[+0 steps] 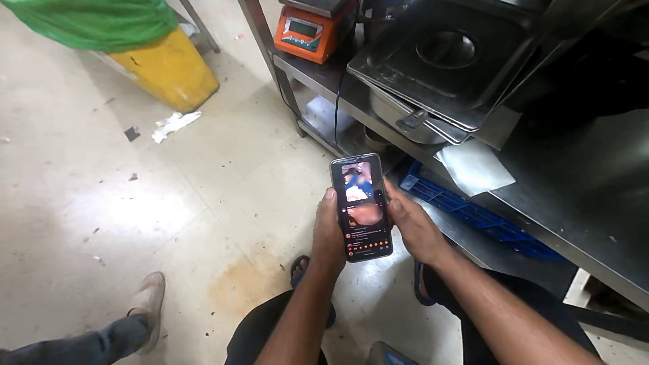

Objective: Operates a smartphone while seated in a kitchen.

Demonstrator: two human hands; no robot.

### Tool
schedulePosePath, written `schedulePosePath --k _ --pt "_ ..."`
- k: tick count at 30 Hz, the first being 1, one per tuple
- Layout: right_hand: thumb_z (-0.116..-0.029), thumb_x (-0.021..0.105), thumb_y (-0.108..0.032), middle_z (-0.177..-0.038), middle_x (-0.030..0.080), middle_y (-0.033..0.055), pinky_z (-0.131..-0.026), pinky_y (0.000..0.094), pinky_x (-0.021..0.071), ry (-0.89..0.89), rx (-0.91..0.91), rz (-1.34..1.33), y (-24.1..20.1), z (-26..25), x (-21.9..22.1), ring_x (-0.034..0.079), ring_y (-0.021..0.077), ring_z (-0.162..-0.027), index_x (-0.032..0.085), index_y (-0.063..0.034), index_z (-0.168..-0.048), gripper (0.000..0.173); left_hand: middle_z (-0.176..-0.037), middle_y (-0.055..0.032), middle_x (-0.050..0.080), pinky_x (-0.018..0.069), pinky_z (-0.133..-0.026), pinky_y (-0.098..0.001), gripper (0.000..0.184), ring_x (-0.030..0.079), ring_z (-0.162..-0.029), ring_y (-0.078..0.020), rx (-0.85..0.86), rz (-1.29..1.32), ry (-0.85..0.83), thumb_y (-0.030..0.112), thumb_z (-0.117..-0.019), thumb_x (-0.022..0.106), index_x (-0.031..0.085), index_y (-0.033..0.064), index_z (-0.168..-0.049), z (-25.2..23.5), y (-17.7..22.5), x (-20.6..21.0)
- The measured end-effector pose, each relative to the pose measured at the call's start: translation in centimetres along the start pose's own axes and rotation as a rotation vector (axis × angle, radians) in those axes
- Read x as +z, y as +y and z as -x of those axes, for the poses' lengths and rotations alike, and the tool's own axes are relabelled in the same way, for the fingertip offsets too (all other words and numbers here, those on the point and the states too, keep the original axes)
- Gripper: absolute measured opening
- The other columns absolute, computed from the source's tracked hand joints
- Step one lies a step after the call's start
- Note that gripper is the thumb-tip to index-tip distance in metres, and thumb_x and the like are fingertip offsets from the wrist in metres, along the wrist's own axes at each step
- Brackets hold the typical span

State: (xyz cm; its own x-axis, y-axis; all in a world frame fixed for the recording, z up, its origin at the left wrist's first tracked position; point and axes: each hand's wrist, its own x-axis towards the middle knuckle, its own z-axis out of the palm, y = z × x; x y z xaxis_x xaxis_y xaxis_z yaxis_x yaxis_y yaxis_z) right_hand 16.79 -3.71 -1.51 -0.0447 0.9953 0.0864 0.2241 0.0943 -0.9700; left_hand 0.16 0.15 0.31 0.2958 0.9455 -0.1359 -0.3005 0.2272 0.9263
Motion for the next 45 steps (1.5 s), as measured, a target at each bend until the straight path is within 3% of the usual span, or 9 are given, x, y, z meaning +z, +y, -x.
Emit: schedulePosePath --k 8,13,35,39,41,42,45 --pt "-0.1029 0.025 -0.067 -0.124 0.07 0.0009 -0.09 0.0307 0.0591 -0.003 0.004 0.004 -0.09 0.04 -0.05 0.069 0.0048 -0.105 0.029 -0.0134 -0.162 0.08 -0.111 -0.0027 0.071 0.0605 -0.085 -0.0357 0.06 0.071 -0.098 -0.0126 0.007 0.002 -0.009 0.055 -0.1064 0.02 0.056 0.0152 -0.132 0.04 0.03 -0.05" --pt "-0.1034 0.025 -0.066 -0.128 0.068 0.0002 -0.093 0.0306 0.0576 -0.002 0.007 0.009 -0.21 0.09 -0.07 0.067 0.0038 -0.11 0.029 -0.0133 -0.162 0.079 -0.114 -0.0012 0.071 0.0609 -0.078 -0.0359 0.064 0.071 -0.095 -0.0126 0.001 -0.073 -0.05 0.064 -0.1038 0.018 0.056 0.0233 -0.136 0.34 0.03 -0.47" --pt "-0.1021 0.025 -0.069 -0.128 0.069 0.0008 -0.091 0.032 0.0591 -0.004 0.009 0.002 -0.02 0.06 -0.06 0.068 0.0053 -0.108 0.028 -0.0132 -0.162 0.082 -0.116 -0.0007 0.071 0.0607 -0.08 -0.0362 0.065 0.07 -0.098 -0.0124 0.007 -0.074 -0.052 0.066 -0.1033 0.02 0.056 0.0232 -0.137 0.39 0.11 -0.43" --pt "-0.1068 0.026 -0.056 -0.128 0.069 0.0006 -0.091 0.0326 0.0589 -0.014 0.009 0.008 0.04 0.03 -0.15 0.068 0.0058 -0.109 0.029 -0.0149 -0.162 0.069 -0.114 -0.0012 0.071 0.061 -0.079 -0.0356 0.065 0.071 -0.096 -0.0122 0.017 -0.062 -0.06 0.066 -0.1033 0.019 0.056 0.0227 -0.136 0.34 0.07 -0.42" --pt "-0.1071 0.036 -0.039 -0.115 0.073 0.001 -0.085 0.0323 0.06 -0.022 0.031 -0.021 -0.07 0.07 -0.17 0.07 0.0071 -0.099 0.028 -0.0152 -0.163 0.061 -0.113 -0.0009 0.071 0.0611 -0.078 -0.0351 0.065 0.071 -0.095 -0.0118 0.014 -0.059 -0.052 0.065 -0.1036 0.019 0.056 0.023 -0.135 0.38 0.11 -0.39" --pt "-0.1048 0.044 -0.028 -0.103 0.074 0.0019 -0.079 0.0315 0.0608 -0.028 0.048 -0.048 -0.25 0.09 -0.13 0.071 0.0087 -0.089 0.026 -0.0142 -0.163 0.062 -0.113 -0.0005 0.071 0.0612 -0.078 -0.0349 0.065 0.071 -0.095 -0.0115 0.012 -0.059 -0.053 0.066 -0.1035 0.019 0.056 0.0235 -0.136 0.38 0.12 -0.4" --pt "-0.0929 0.059 -0.007 -0.099 0.075 0.0013 -0.07 0.0285 0.0607 -0.056 0.118 -0.058 -0.89 0.0 -0.12 0.071 0.0093 -0.077 0.022 -0.0149 -0.163 0.08 -0.115 -0.0007 0.071 0.061 -0.079 -0.0356 0.066 0.071 -0.097 -0.0117 0.004 -0.059 -0.063 0.066 -0.1036 0.016 0.055 0.0234 -0.137 0.44 0.27 -0.41"
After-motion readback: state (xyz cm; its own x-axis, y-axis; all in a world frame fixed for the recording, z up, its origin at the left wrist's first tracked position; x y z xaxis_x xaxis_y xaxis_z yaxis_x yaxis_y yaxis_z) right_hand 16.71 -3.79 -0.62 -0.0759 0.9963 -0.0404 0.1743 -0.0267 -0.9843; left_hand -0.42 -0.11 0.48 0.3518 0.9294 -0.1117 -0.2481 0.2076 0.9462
